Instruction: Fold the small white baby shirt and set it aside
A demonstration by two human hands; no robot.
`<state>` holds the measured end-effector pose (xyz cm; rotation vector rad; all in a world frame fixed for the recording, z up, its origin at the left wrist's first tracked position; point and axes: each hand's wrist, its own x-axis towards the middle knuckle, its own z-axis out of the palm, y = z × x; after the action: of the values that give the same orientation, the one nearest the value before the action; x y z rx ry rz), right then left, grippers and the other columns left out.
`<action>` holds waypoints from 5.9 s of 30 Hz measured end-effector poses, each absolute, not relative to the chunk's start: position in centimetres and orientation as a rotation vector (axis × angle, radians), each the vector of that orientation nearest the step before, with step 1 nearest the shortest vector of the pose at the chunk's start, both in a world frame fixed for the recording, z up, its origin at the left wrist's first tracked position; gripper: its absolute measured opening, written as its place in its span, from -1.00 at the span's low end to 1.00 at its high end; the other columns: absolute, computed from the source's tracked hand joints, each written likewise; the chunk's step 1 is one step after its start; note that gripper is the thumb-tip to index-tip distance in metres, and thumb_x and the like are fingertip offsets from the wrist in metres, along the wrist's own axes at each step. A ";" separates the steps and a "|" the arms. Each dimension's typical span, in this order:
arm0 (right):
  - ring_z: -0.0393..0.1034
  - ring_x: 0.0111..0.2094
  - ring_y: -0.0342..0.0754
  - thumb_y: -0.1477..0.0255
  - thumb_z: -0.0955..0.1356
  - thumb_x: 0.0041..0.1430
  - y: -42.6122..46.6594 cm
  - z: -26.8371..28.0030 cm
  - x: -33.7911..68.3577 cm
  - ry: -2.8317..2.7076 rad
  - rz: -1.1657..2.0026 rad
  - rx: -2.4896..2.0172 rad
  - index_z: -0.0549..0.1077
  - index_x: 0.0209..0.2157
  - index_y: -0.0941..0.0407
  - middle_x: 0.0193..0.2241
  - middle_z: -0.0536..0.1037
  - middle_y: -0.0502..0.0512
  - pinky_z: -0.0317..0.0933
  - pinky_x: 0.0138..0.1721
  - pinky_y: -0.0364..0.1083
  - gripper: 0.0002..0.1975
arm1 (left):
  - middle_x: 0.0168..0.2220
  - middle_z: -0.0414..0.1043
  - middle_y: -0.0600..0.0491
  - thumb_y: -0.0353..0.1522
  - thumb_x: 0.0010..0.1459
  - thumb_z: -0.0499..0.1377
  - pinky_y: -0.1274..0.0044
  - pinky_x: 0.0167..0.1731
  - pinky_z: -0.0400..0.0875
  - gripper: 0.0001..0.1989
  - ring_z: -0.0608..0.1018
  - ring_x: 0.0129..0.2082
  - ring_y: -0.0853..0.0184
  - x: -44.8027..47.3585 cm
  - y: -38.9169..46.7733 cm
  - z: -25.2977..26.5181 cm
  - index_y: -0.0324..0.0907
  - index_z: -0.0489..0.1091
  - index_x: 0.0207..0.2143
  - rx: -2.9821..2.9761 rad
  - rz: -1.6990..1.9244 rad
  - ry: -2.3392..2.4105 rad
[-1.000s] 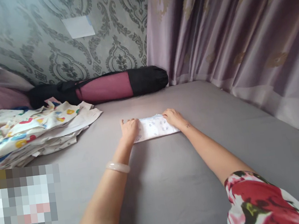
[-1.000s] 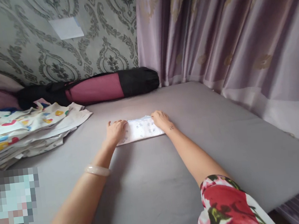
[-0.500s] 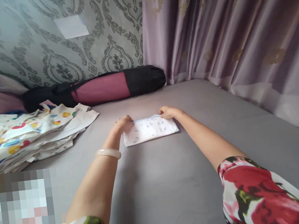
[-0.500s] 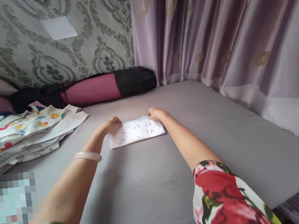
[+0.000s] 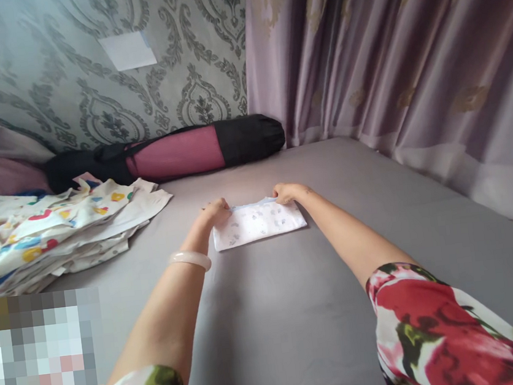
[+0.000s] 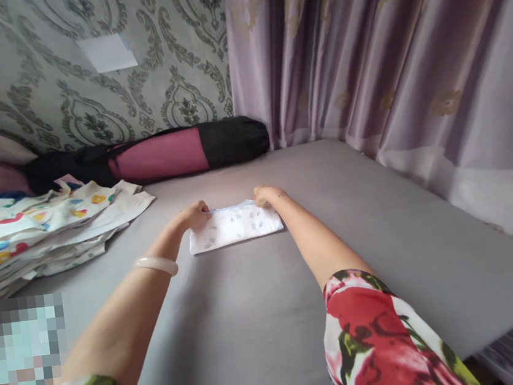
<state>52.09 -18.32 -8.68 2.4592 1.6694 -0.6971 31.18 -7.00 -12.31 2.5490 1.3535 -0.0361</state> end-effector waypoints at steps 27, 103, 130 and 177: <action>0.26 0.11 0.05 0.48 0.29 0.27 -23.3 -8.7 52.1 2.054 -0.166 2.618 0.40 0.03 0.10 0.06 0.46 0.17 0.14 0.05 -0.06 -0.70 | -0.06 0.56 0.00 -0.28 0.16 0.10 0.26 0.04 0.13 -0.73 0.39 0.08 0.02 29.1 -11.4 -7.3 -0.01 0.54 -0.14 2.557 0.138 1.403; 0.39 -0.03 0.06 0.64 0.18 0.16 -30.4 -12.3 47.5 2.486 0.134 2.400 0.50 -0.11 0.17 -0.09 0.57 0.20 0.11 0.05 0.01 -0.64 | -0.06 0.55 -0.06 -0.51 0.13 -0.06 0.14 0.23 -0.03 -0.63 0.52 0.00 0.20 26.1 -17.4 -12.0 -0.11 0.45 -0.12 2.802 0.492 0.903; -0.08 0.36 0.05 0.45 0.05 0.32 -25.5 -15.0 44.8 2.299 -0.288 2.555 0.11 0.32 0.27 0.34 0.10 0.25 -0.25 0.34 0.13 -0.43 | 0.29 0.20 -0.11 -0.29 0.38 -0.20 0.12 0.28 0.00 -0.52 0.17 0.33 0.09 32.0 -18.6 -15.3 -0.20 0.18 0.25 2.751 0.372 1.056; -0.12 0.37 0.07 0.30 0.03 0.39 -26.3 -14.8 44.7 2.051 -0.158 2.665 0.09 0.32 0.33 0.34 0.09 0.27 -0.34 0.34 0.14 -0.41 | 0.29 0.18 -0.19 -0.20 0.38 -0.28 0.07 0.29 -0.07 -0.41 0.19 0.32 0.07 31.1 -18.4 -15.7 -0.33 0.16 0.27 2.813 0.330 1.355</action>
<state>44.73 -26.34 -14.78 2.6651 2.0505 -0.1582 31.12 -18.41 -15.69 2.8131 1.3546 0.3297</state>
